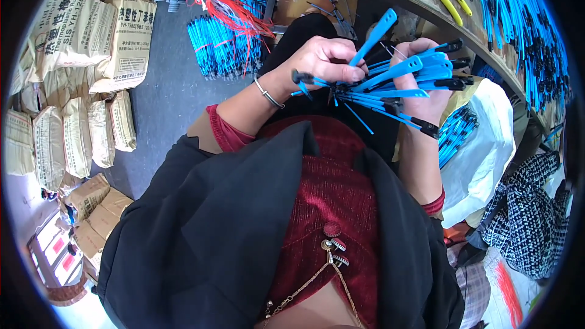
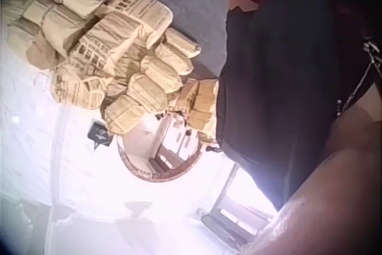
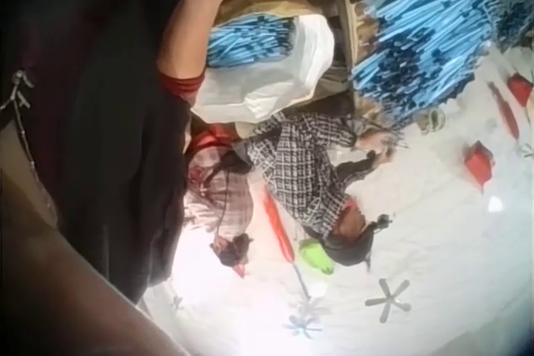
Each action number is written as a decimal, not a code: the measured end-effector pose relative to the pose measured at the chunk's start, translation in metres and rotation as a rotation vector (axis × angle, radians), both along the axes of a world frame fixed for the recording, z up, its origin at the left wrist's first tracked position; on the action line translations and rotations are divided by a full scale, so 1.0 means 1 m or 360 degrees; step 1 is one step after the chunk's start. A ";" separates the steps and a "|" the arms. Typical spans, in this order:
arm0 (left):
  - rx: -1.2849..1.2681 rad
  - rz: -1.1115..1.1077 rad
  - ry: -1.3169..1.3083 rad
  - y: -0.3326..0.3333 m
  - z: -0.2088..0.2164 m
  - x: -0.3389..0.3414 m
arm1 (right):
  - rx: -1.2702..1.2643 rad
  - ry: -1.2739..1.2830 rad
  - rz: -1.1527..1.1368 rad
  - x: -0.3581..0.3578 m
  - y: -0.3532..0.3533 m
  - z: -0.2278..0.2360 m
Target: The person organizes blue plastic components into a jig, then bundles them together with rubber bands.
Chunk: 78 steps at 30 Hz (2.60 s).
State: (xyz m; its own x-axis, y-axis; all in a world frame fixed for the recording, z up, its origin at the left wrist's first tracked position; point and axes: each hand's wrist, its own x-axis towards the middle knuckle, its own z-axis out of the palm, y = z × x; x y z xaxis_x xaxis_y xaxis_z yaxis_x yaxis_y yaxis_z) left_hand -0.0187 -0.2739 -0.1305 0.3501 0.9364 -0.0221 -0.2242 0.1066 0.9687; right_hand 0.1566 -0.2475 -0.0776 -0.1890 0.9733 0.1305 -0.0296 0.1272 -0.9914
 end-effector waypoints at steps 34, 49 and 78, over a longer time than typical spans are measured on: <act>0.0524 -0.0292 -0.0003 0.010 0.019 -0.034 | 0.0241 -0.0104 0.1028 0.014 -0.001 -0.051; 0.0286 -0.0232 0.0222 -0.007 0.030 -0.023 | -0.0546 0.0150 0.1221 0.012 -0.014 -0.049; 0.0470 -0.0090 0.0158 0.021 0.090 -0.003 | 0.0005 0.0084 0.0607 0.015 0.006 -0.024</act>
State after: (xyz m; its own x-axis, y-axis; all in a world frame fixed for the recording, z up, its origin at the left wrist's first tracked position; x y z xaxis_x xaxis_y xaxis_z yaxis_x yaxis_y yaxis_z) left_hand -0.0216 -0.2530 -0.0403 0.4116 0.8865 0.2113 -0.1285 -0.1731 0.9765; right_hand 0.1718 -0.2411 -0.1012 -0.5302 0.8340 0.1527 -0.1266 0.1002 -0.9869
